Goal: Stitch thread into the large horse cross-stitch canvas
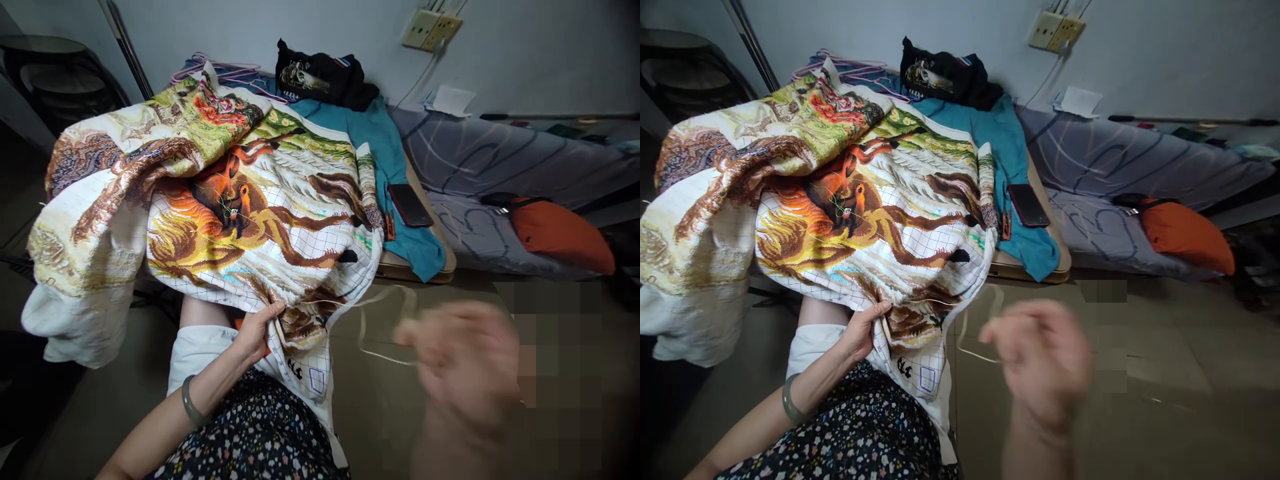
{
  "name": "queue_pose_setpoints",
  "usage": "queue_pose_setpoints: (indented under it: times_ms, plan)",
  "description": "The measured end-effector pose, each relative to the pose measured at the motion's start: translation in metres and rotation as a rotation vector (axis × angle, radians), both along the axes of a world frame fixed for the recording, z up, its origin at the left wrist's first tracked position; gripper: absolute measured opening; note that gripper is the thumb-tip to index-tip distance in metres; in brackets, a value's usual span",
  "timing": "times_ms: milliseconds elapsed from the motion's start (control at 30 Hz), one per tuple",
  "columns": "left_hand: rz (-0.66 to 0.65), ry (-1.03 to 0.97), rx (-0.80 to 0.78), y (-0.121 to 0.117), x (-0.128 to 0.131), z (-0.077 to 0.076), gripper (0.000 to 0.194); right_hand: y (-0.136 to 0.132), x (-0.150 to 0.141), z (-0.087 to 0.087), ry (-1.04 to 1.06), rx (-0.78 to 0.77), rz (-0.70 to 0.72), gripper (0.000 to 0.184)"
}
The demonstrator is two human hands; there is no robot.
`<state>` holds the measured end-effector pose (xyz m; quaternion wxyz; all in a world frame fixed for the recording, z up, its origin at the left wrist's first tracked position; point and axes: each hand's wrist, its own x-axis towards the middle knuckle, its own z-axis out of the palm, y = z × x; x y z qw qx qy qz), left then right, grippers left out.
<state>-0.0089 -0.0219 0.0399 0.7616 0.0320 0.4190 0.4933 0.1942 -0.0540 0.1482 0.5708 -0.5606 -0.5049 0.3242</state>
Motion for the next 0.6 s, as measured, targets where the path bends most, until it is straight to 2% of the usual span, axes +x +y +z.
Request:
queue_pose_setpoints:
  times_ms: [67, 133, 233, 300, 467, 600]
  plan:
    - [0.008, -0.003, 0.014, 0.000, 0.000, 0.001, 0.048, 0.013, -0.022, -0.022, -0.111, -0.138, 0.180, 0.011]
    - [0.014, 0.002, 0.042, 0.000, 0.000, 0.001, 0.050, 0.022, -0.043, -0.046, -0.285, -0.194, 0.329, 0.018]
    - [0.002, 0.007, 0.056, 0.000, 0.000, 0.000, 0.052, 0.030, -0.059, -0.069, -0.475, -0.141, 0.380, 0.021]
    - [-0.008, 0.007, 0.047, 0.000, 0.000, -0.001, 0.051, 0.031, -0.062, -0.074, -0.533, -0.124, 0.387, 0.021]
    - [-0.026, 0.010, 0.012, 0.000, 0.000, -0.003, 0.038, 0.033, -0.061, -0.072, -0.567, -0.117, 0.392, 0.020]
    - [-0.007, 0.009, 0.021, 0.001, 0.001, -0.002, 0.041, 0.036, -0.060, -0.070, -0.591, -0.106, 0.409, 0.018]
